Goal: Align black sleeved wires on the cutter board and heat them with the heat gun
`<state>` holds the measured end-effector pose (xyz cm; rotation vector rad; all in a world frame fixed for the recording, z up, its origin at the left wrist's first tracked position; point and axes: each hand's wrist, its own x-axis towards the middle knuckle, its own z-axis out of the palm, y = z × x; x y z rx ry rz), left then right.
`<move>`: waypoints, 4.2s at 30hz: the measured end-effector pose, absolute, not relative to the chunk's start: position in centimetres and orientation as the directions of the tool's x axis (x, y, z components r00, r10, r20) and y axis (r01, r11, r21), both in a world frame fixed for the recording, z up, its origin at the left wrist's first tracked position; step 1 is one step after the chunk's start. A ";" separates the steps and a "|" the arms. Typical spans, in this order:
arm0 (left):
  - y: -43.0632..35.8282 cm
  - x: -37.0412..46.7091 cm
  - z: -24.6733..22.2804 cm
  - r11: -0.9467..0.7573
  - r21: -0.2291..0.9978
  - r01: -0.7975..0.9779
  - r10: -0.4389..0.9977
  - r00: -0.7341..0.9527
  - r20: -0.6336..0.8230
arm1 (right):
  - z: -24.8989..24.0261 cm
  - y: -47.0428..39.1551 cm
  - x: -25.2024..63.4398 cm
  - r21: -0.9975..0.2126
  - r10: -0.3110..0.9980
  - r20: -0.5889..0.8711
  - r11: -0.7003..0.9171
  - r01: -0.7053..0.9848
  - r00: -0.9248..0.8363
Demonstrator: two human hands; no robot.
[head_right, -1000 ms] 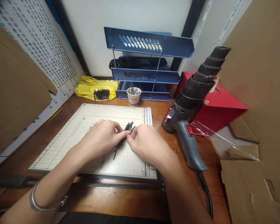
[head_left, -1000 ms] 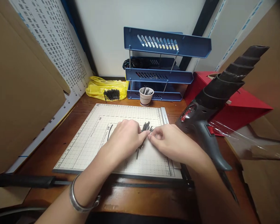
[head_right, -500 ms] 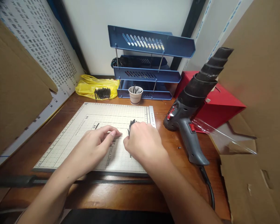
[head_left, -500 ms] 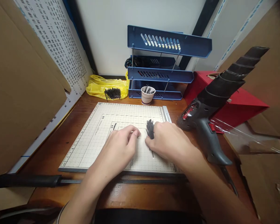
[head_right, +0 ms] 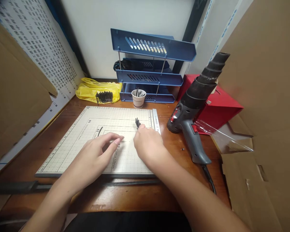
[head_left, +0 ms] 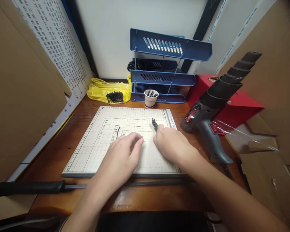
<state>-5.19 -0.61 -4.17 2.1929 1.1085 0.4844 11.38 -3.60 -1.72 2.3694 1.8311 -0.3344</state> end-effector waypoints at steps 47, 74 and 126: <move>-2.6 -3.3 -7.7 -0.728 0.338 0.597 0.685 0.662 0.306 | -2.7 -1.1 18.0 -0.526 0.984 -0.122 0.049 0.849 -0.132; -2.3 -4.1 -7.3 -0.758 0.322 0.567 0.651 0.683 0.331 | -2.2 -2.4 16.1 -0.502 0.997 -0.075 -0.031 0.865 -0.007; -0.9 -0.4 -5.3 -0.398 0.757 0.519 0.885 0.433 0.169 | -1.7 -2.2 17.2 -0.908 0.987 -0.145 -0.159 0.388 0.065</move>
